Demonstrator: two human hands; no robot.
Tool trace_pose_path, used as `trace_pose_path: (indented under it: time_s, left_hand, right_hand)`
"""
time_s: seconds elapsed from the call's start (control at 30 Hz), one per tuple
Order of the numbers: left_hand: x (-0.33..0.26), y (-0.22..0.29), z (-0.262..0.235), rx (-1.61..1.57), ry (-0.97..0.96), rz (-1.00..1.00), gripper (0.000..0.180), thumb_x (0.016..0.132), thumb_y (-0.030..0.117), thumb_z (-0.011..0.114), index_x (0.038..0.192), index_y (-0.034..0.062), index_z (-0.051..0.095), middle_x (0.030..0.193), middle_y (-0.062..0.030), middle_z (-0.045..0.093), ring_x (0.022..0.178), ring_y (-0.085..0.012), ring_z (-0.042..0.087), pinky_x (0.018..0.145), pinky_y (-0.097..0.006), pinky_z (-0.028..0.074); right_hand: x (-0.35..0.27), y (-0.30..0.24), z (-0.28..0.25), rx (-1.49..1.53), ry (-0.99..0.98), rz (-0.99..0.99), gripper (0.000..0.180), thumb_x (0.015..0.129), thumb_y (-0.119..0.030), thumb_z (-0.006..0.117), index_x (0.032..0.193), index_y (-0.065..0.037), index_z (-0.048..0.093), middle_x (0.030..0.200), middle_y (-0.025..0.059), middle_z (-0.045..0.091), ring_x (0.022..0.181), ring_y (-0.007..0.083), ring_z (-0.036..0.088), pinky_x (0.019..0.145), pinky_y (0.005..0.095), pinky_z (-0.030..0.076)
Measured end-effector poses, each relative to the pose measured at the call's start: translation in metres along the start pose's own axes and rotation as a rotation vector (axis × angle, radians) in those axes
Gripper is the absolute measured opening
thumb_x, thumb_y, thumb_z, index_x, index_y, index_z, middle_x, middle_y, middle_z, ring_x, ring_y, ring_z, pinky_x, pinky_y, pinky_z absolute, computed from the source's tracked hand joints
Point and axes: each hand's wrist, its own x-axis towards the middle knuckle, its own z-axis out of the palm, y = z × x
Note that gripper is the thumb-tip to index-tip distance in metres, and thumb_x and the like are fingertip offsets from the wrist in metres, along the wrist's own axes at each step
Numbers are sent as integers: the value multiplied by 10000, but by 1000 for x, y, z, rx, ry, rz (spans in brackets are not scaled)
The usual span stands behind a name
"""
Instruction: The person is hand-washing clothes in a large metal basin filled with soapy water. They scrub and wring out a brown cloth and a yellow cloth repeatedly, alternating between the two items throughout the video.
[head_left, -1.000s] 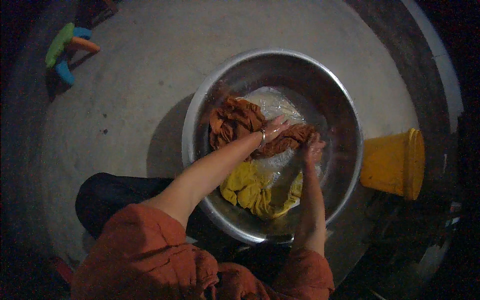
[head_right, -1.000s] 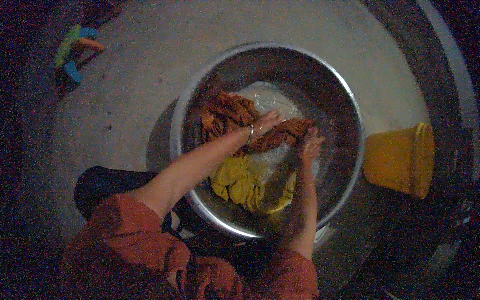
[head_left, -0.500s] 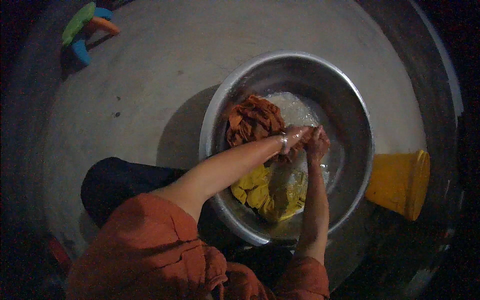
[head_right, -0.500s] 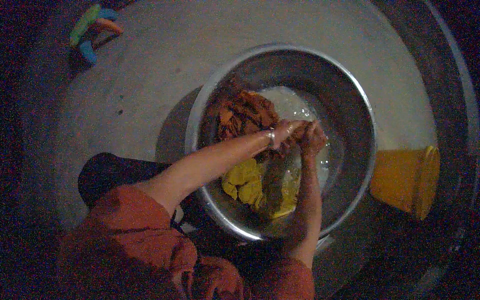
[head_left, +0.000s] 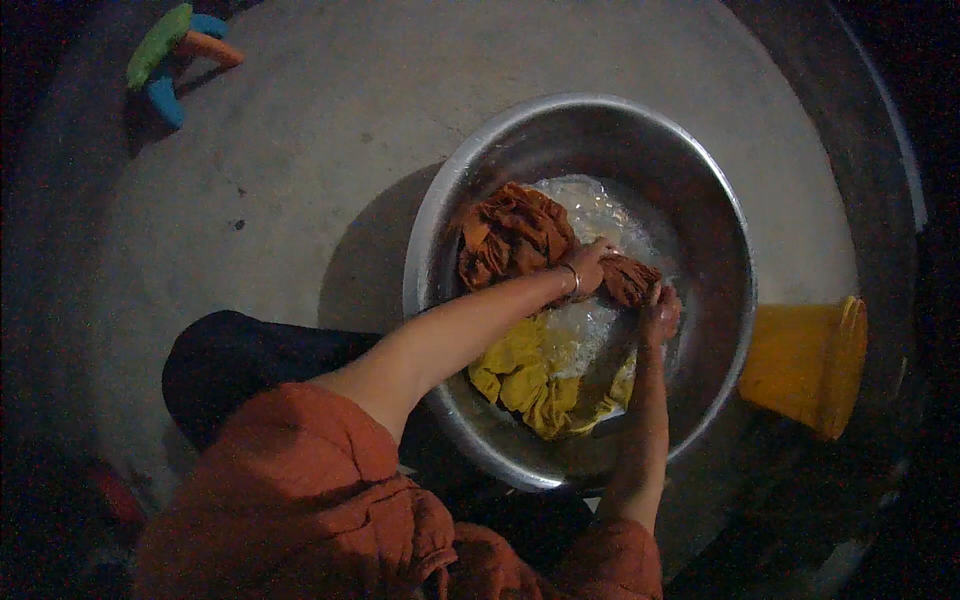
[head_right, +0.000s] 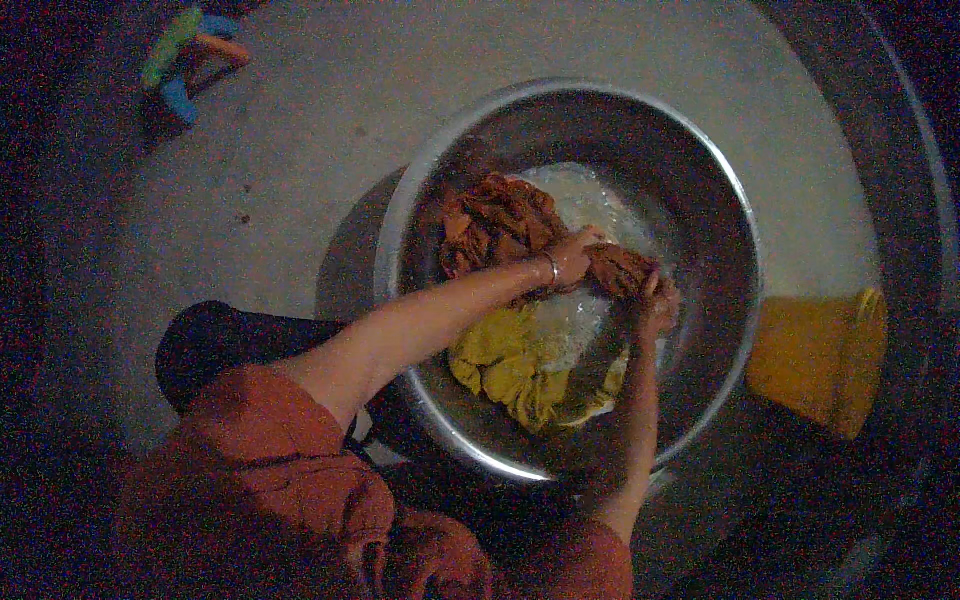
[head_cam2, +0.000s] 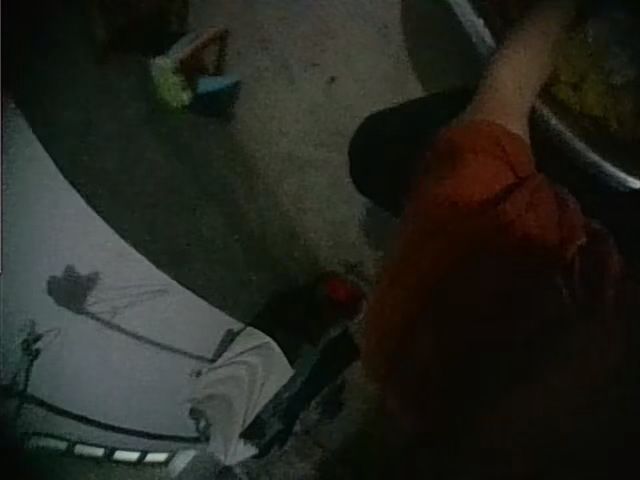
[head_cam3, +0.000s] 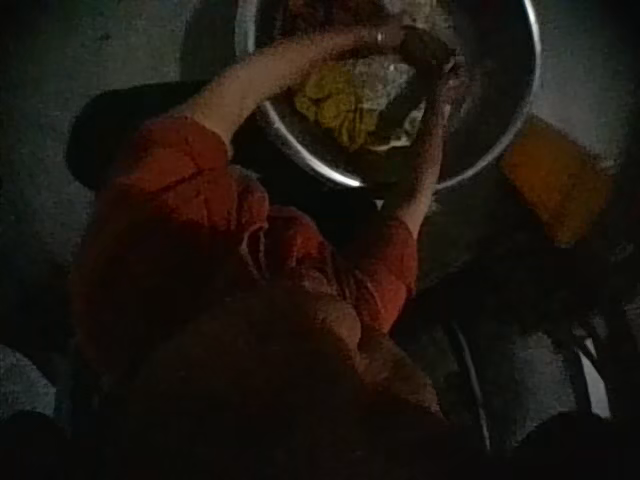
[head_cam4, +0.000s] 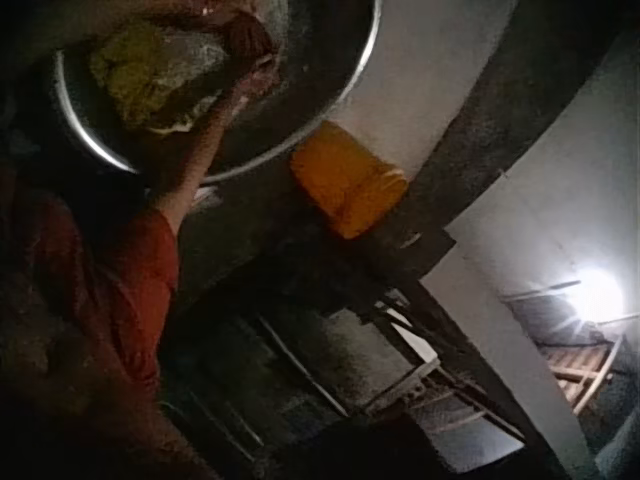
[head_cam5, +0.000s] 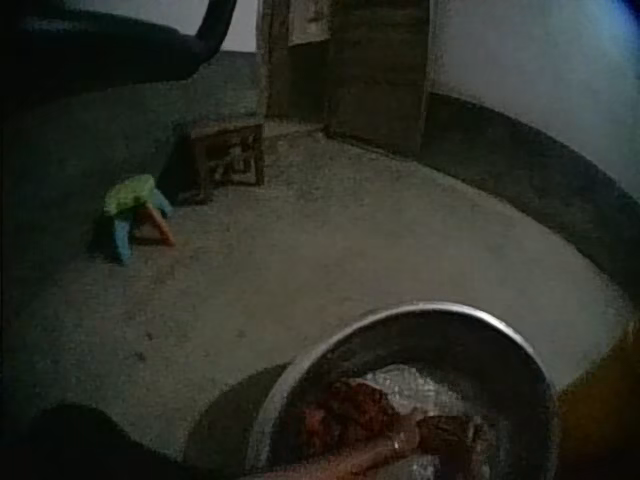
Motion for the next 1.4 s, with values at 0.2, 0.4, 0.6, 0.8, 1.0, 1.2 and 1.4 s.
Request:
trace_pose_path:
  time_s: [0.2, 0.4, 0.6, 0.8, 1.0, 1.2, 1.4]
  left_hand:
    - [10, -24, -40, -813, -161, -66, 202, 794, 208, 517, 867, 24, 558, 869, -52, 591, 754, -143, 558, 666, -292, 456]
    - [-13, 25, -34, -1024, -300, -382, 392, 769, 393, 525, 995, 74, 511, 949, -43, 539, 866, -154, 508, 774, -310, 408]
    - [-1, 26, -13, -850, -174, -479, 611, 736, 539, 535, 1131, 80, 444, 1026, -62, 496, 946, -184, 474, 846, -342, 372]
    - [39, -33, 7, -667, 49, -26, 617, 783, 478, 524, 1170, 15, 393, 1002, -68, 515, 900, -160, 488, 798, -285, 386]
    - [0, 9, -21, -885, -61, -40, 373, 866, 363, 446, 1093, 67, 463, 1017, -61, 527, 946, -131, 483, 853, -284, 370]
    - [-27, 45, -10, -842, 197, -146, 328, 857, 372, 427, 991, 92, 534, 955, -75, 555, 859, -135, 504, 768, -313, 398]
    - [13, 26, -4, -739, -14, -316, 498, 790, 515, 478, 1012, 71, 524, 1018, -92, 532, 904, -171, 492, 789, -344, 382]
  right_hand:
    - [-41, -89, 57, 300, 158, -384, 264, 838, -259, 495, 894, -8, 553, 776, 156, 559, 672, 270, 550, 593, 352, 437]
    - [-73, -143, 46, 235, 99, -526, 240, 856, -227, 475, 806, -10, 563, 708, 93, 571, 612, 158, 532, 542, 311, 413]
    - [34, -5, 51, 370, 94, -282, 325, 828, -341, 500, 971, -51, 532, 823, 76, 589, 687, 223, 580, 574, 324, 459]
    - [55, 121, 39, -582, 275, -357, 510, 838, -496, 363, 1128, -96, 490, 1155, 158, 432, 958, 304, 502, 744, 427, 425]
    - [-47, -89, 49, 312, 89, -410, 215, 820, -185, 538, 751, 18, 530, 846, 134, 526, 741, 208, 495, 597, 323, 393]
    - [-33, -95, 59, 258, 159, -435, 229, 832, -231, 514, 724, -37, 571, 717, 121, 578, 648, 225, 561, 561, 330, 438]
    - [51, -9, 36, -141, 341, -203, 346, 855, -360, 447, 768, -63, 603, 665, 93, 588, 579, 225, 569, 538, 342, 439]
